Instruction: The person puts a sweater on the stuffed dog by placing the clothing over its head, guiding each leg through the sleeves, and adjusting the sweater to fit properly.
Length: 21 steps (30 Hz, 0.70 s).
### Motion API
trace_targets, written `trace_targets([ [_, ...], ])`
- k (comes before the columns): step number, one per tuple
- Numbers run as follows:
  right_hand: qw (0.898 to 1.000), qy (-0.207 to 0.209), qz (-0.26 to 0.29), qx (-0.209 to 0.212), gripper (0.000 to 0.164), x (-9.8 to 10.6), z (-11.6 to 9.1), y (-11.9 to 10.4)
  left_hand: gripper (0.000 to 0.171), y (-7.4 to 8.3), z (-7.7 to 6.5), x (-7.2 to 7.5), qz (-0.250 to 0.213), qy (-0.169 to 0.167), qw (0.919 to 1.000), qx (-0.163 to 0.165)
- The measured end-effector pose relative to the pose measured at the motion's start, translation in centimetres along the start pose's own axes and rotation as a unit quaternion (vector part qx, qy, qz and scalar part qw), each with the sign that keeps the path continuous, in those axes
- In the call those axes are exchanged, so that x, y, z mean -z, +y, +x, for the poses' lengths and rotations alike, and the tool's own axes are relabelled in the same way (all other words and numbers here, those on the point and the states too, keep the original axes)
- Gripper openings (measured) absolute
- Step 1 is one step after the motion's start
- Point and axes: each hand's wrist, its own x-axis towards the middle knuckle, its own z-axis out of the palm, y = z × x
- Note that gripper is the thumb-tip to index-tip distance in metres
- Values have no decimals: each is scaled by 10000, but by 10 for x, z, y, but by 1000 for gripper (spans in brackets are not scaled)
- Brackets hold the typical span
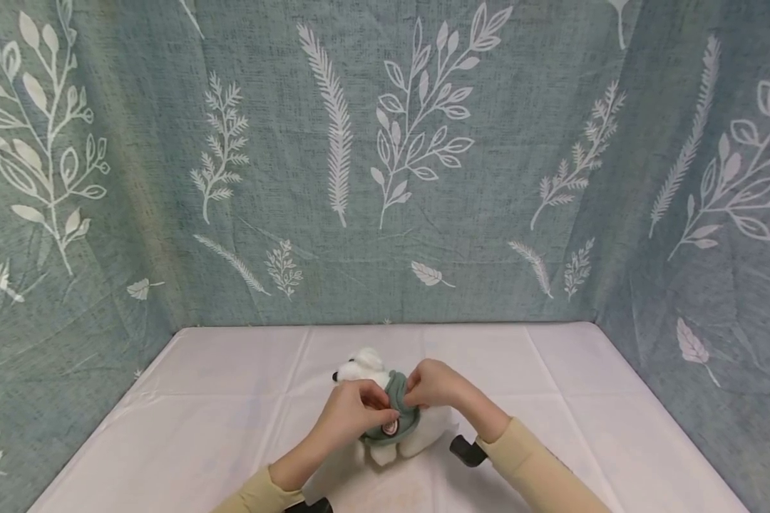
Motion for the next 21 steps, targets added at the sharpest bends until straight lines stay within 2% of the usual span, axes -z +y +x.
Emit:
trace_targets([
  [8,9962,519,388,-574,32,-9,5,3,24,2,1,-7,-236,163,9996,9],
  [16,9940,510,572,-780,31,-7,7,1,21,5,0,-14,-301,391,9988,-30],
  [21,9932,439,650,-862,33,-5,7,4,10,4,3,-16,-315,248,9991,-112],
])
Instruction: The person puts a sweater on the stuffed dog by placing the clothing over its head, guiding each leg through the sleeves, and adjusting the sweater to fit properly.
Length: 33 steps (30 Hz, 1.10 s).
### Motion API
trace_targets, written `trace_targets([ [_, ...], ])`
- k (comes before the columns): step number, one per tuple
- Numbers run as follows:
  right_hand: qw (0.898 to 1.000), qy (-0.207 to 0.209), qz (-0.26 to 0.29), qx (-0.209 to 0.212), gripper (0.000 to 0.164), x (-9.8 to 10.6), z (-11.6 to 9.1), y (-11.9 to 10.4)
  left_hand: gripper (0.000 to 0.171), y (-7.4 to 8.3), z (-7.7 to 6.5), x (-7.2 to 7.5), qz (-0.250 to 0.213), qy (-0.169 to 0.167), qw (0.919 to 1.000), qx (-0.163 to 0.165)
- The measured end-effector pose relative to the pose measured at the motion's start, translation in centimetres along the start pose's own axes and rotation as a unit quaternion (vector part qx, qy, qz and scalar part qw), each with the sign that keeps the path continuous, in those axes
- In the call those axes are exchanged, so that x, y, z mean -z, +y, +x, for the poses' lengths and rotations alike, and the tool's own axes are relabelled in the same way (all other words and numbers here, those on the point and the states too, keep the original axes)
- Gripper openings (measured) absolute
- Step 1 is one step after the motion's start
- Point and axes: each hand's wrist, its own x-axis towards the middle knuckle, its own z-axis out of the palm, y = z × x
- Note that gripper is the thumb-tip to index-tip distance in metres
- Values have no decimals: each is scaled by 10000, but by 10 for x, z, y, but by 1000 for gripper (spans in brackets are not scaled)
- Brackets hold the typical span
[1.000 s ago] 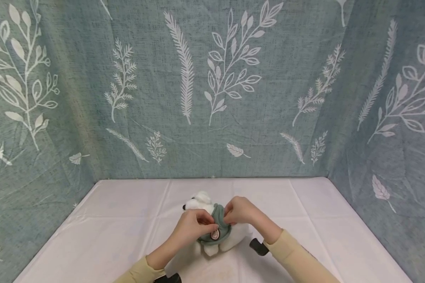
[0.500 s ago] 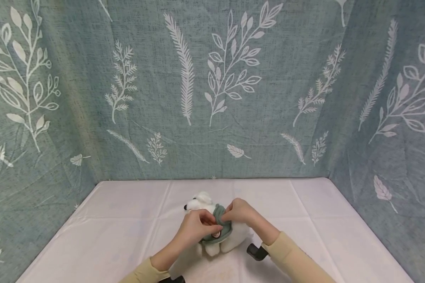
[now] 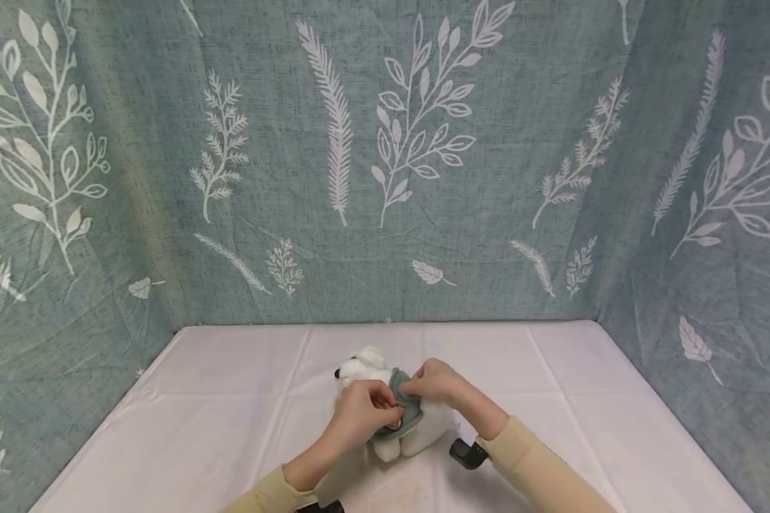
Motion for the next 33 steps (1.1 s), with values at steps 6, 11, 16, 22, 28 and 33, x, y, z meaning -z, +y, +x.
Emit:
trace_targets([
  [6,9992,-342,176,-118,33,5,2,3,9,-3,-4,3,216,-356,9990,-154],
  [11,9959,-719,485,-245,38,8,4,6,12,-6,-9,7,403,-571,9973,-242],
  [16,9892,-1049,956,-360,34,13,6,8,13,-7,-11,10,569,-710,9952,-354],
  [22,9805,-1356,1360,-429,31,17,7,11,13,-11,-14,17,695,-830,9939,-203],
  [28,9773,-1511,1437,-384,29,20,8,13,13,-14,-12,25,890,-823,9923,-244],
  [33,9748,-1625,1490,-351,28,22,8,12,13,-14,-11,31,1069,-689,9915,-281],
])
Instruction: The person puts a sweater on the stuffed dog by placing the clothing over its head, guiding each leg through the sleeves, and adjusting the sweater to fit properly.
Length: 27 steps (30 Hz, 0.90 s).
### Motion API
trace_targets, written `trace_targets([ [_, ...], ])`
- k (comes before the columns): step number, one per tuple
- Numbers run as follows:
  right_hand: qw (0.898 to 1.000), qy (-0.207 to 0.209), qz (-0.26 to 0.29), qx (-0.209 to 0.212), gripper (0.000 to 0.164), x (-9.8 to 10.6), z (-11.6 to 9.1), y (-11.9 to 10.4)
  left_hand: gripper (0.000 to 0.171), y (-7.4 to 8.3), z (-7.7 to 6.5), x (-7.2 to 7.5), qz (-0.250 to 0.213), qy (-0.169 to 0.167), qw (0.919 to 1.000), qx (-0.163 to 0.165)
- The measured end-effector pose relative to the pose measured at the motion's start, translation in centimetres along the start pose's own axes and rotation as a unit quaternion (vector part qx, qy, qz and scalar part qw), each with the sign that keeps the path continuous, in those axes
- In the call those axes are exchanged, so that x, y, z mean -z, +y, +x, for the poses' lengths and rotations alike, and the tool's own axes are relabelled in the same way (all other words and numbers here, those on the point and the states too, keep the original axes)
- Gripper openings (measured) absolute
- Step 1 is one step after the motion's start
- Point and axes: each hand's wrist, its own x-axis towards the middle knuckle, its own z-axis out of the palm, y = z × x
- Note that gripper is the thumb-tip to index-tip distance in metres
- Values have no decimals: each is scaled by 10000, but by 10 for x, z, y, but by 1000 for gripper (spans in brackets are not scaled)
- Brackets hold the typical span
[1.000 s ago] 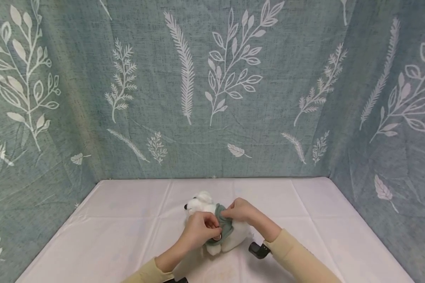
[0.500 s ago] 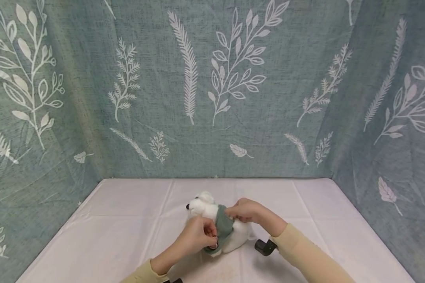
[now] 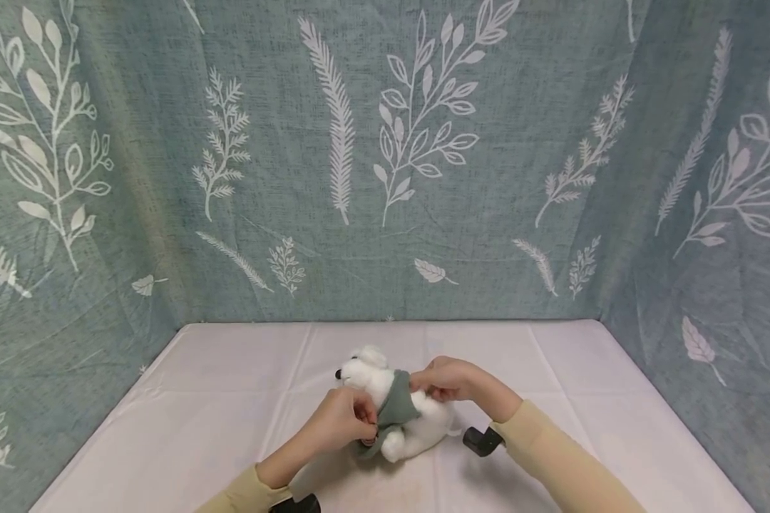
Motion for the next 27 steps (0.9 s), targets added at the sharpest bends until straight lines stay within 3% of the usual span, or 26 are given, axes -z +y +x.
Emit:
trace_targets([
  [5,9990,-63,-303,322,34,1,-3,-5,5,7,1,-4,-153,182,9997,2],
  [9,9972,-116,-517,526,21,1,-9,-6,11,14,3,-9,-468,365,9982,121],
  [11,9955,13,-750,587,16,0,-12,-7,15,16,4,-11,-575,460,9971,164],
  [18,9863,393,-1446,683,24,-4,-20,-10,16,20,13,-18,-1072,743,9898,572],
  [22,9876,316,-1369,703,23,-2,-15,-9,16,21,19,-20,-1468,833,9823,810],
  [27,9914,313,-1042,725,28,0,-12,-6,12,23,22,-22,-1624,886,9794,807],
])
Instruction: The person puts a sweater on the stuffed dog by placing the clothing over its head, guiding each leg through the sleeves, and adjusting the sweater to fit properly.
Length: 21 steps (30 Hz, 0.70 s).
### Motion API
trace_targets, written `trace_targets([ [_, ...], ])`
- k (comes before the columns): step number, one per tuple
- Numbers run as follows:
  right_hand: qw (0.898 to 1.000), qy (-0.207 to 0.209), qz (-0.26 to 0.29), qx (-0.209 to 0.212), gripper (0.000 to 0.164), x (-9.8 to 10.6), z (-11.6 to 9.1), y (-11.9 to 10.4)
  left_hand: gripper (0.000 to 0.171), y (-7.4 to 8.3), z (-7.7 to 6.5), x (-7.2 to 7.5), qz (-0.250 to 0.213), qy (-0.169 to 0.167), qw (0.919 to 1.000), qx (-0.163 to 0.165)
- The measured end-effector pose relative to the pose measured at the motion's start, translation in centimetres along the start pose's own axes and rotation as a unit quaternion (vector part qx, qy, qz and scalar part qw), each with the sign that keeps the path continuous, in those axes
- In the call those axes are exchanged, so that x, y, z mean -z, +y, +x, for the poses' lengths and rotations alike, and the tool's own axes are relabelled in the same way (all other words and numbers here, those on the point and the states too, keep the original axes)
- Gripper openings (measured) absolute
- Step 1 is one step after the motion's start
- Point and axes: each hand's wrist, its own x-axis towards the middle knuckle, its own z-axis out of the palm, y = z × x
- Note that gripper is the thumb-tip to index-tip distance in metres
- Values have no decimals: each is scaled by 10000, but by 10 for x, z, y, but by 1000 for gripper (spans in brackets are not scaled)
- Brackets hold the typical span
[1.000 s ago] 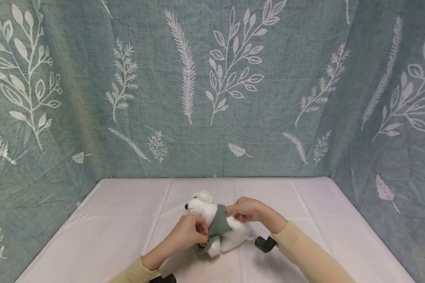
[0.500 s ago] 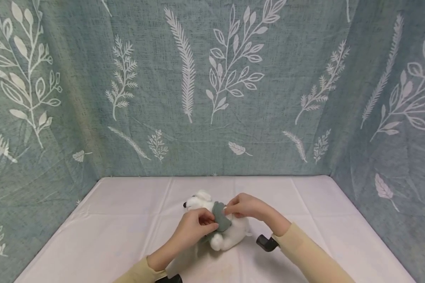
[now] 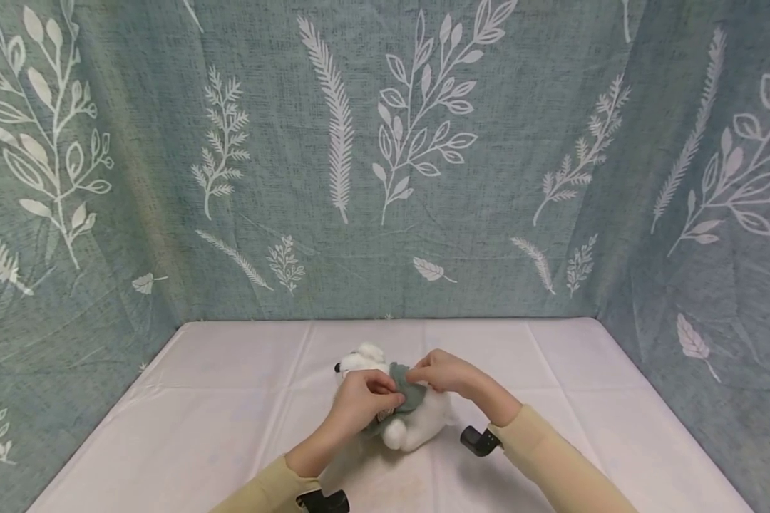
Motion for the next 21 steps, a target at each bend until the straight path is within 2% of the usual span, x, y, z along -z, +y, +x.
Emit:
trace_targets([
  [4,9999,37,75,-66,33,-1,1,1,9,0,0,-1,126,46,9999,-44],
  [11,9993,-58,346,-114,25,1,2,1,9,-2,-3,0,511,42,9983,-267],
  [17,9969,-190,745,-164,14,0,2,1,10,-7,-5,9,785,90,9966,-223],
  [21,9961,-318,805,-162,18,0,2,1,9,-10,-5,16,979,294,9944,-253],
])
